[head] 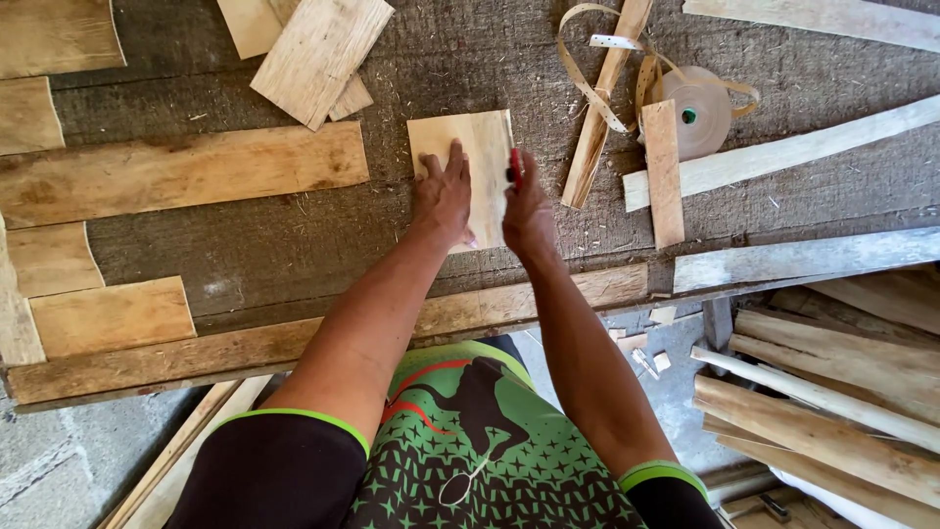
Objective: Cutting thin wood slabs or veneer pieces with a utility knife on a workbench.
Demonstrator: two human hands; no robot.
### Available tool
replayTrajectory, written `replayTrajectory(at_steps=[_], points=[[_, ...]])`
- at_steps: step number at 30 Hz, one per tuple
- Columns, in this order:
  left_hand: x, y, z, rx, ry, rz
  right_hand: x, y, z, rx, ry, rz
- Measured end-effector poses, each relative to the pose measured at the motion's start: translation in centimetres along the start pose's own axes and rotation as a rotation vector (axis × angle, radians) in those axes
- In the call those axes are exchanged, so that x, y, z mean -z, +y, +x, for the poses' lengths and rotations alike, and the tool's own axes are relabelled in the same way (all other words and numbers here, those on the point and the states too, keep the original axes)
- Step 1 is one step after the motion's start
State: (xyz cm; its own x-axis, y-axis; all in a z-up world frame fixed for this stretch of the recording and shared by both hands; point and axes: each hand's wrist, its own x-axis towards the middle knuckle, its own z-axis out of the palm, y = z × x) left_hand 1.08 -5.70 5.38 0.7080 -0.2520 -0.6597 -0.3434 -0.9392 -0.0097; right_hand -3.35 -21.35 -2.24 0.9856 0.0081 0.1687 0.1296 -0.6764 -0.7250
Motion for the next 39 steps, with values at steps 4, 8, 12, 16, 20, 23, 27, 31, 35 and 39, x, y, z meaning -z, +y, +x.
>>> replayTrajectory(at_steps=[4, 8, 12, 16, 20, 23, 27, 31, 35, 39], points=[[-0.2, 0.1, 0.4, 0.061, 0.095, -0.144, -1.0, -3.9, 2.4, -0.583, -0.326, -0.077], [1.8, -0.2, -0.9, -0.017, -0.051, 0.091, -3.1, -2.8, 2.9, -0.289, -0.246, -0.138], [1.1, -0.3, -0.2, -0.043, -0.067, 0.089, -3.6, -2.5, 2.9, -0.214, -0.216, -0.169], [-1.7, -0.3, 1.8, -0.039, -0.032, 0.074, -4.1, -2.2, 2.9, -0.272, -0.251, -0.225], [-1.5, -0.4, 1.7, -0.023, 0.057, 0.027, -4.7, -1.6, 3.0, -0.191, -0.215, -0.283], [-2.3, -0.4, 2.6, -0.023, 0.002, -0.049, -4.6, -2.0, 3.4, -0.223, -0.262, -0.326], [-5.5, -0.4, 4.7, -0.009, 0.201, 0.057, -4.4, -2.0, 3.9, -0.284, -0.353, -0.418], [-1.3, -0.8, 1.1, -0.061, 0.046, 0.113, -3.9, -2.5, 4.6, -0.329, -0.375, -0.376], [-1.2, -0.7, 0.9, -0.076, 0.082, 0.093, -4.1, -1.6, 4.3, -0.184, -0.268, -0.303], [-1.1, -0.8, 0.7, -0.086, 0.097, 0.083, -3.7, -2.5, 4.1, -0.167, -0.258, -0.281]])
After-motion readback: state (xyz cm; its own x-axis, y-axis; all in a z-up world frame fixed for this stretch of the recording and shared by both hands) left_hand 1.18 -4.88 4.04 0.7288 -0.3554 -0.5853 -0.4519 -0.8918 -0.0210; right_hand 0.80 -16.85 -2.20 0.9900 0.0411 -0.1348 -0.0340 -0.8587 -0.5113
